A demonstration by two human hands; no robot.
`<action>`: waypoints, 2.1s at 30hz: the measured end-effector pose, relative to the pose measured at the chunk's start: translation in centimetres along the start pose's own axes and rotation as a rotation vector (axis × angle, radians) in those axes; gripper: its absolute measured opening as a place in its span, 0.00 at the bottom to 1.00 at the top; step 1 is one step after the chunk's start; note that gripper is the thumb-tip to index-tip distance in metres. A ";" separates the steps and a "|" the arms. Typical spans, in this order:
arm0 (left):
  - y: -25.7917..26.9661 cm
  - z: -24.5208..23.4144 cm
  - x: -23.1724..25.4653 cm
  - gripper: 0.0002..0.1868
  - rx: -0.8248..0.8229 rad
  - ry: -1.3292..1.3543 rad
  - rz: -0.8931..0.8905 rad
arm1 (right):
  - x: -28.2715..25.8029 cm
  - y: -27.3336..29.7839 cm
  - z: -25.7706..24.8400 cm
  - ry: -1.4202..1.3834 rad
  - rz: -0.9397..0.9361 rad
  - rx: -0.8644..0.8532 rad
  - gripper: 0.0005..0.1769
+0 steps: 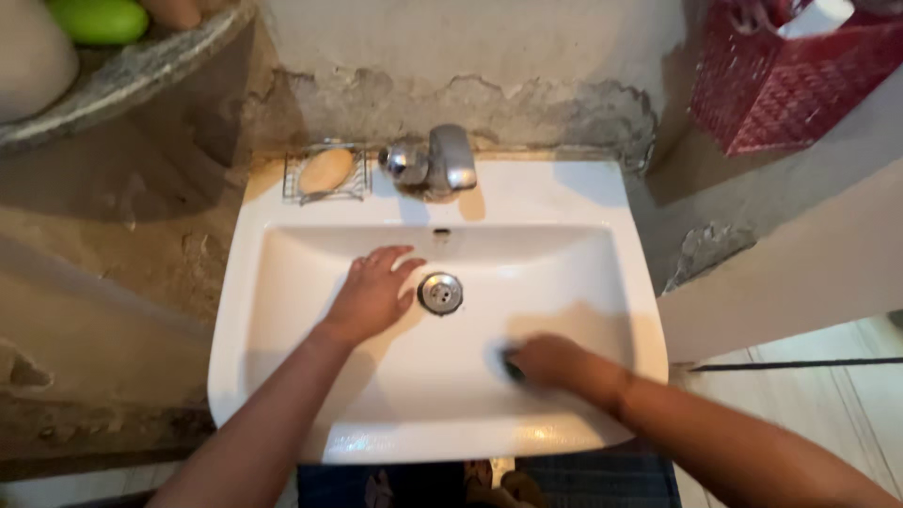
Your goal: The person scrubs a white bathroom sink with a green sponge, cleaning the basin and faucet. They then pick up a black soap dispenser, wipe it with the sponge, and place it back on the sink before resuming scrubbing the basin.
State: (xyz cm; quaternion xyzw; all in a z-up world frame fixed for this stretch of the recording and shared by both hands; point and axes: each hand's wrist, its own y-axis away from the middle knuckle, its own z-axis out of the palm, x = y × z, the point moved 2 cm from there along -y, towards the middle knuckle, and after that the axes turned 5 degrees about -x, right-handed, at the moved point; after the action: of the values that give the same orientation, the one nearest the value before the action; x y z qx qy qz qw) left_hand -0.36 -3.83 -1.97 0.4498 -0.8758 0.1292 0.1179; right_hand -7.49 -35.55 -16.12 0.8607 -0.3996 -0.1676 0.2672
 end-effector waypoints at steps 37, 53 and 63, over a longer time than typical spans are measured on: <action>5.5 -3.0 -6.6 0.27 -0.068 -0.033 -0.197 | -2.2 -19.0 -6.5 -0.068 0.288 0.422 0.19; 7.6 -7.4 -10.2 0.25 0.110 -0.042 -0.400 | -13.9 -23.6 -15.0 -0.407 -0.096 0.803 0.35; 7.2 -7.9 -10.9 0.24 0.228 -0.020 -0.335 | -10.1 -6.6 -10.0 -0.594 -0.642 0.188 0.37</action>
State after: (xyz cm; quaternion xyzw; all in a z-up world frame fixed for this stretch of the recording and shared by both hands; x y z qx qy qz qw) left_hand 0.64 11.13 1.10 0.6008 -0.7697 0.2015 0.0775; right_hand -4.85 -20.87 -11.29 0.8762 -0.1852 -0.4449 -0.0041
